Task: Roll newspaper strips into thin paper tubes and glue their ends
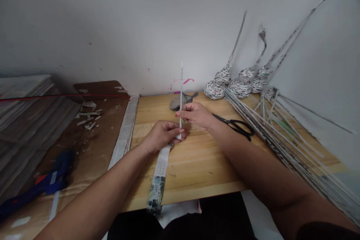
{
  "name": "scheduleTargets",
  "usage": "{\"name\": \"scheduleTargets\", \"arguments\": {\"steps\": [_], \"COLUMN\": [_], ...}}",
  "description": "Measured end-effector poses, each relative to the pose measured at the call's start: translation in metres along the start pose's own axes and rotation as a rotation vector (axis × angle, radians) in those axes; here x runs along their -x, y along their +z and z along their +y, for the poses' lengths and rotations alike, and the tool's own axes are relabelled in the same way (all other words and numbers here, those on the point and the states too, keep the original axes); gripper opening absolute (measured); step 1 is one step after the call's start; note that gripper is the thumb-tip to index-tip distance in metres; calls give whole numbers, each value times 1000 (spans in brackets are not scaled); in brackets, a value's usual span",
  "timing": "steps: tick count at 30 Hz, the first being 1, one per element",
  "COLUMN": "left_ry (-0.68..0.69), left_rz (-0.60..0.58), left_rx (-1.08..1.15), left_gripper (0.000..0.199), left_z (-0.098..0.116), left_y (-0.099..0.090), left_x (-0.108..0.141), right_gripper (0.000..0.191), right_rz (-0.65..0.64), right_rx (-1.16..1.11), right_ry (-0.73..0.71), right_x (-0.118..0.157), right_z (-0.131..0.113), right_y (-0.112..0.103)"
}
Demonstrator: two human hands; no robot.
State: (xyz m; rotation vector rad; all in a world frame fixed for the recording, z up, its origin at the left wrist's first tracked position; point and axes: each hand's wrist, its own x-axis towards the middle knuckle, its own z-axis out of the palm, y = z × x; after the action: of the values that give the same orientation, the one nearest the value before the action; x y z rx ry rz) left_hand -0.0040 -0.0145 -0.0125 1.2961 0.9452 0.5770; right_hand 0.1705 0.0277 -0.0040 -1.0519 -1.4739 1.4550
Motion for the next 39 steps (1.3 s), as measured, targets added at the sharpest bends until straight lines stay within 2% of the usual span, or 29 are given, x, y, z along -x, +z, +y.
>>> {"name": "scheduleTargets", "arguments": {"steps": [5, 10, 15, 21, 26, 27, 30, 32, 37, 39], "left_ry": [-24, -42, -46, -43, -55, -56, -51, -42, -35, -33], "left_rz": [-6, -4, 10, 1, 19, 19, 18, 8, 3, 2], "left_rx": [33, 24, 51, 53, 42, 37, 28, 37, 57, 61], "left_gripper": [28, 30, 30, 29, 28, 28, 30, 30, 29, 28], "left_z": [-2, -1, 2, 1, 2, 2, 1, 0, -1, 0], "left_y": [0, 0, 1, 1, 1, 1, 0, 0, -1, -1], "left_x": [-1, 0, 1, 1, 2, 2, 2, 2, 1, 2], "right_gripper": [38, 37, 38, 36, 41, 40, 36, 37, 41, 36], "right_rz": [-125, 53, -150, 50, -186, -182, -25, 18, -237, -220], "right_rx": [-16, 2, -24, 18, -44, -39, 11, 24, -33, -38], "right_ry": [11, -39, 35, -18, 53, 52, 14, -4, 37, 42], "right_x": [2, 4, 4, 3, 4, 4, 4, 4, 5, 4], "right_z": [-7, -9, -9, -7, -10, -10, -10, -10, -10, -9], "right_y": [-2, -1, -4, -1, -4, -4, -3, -3, -8, -7]}}
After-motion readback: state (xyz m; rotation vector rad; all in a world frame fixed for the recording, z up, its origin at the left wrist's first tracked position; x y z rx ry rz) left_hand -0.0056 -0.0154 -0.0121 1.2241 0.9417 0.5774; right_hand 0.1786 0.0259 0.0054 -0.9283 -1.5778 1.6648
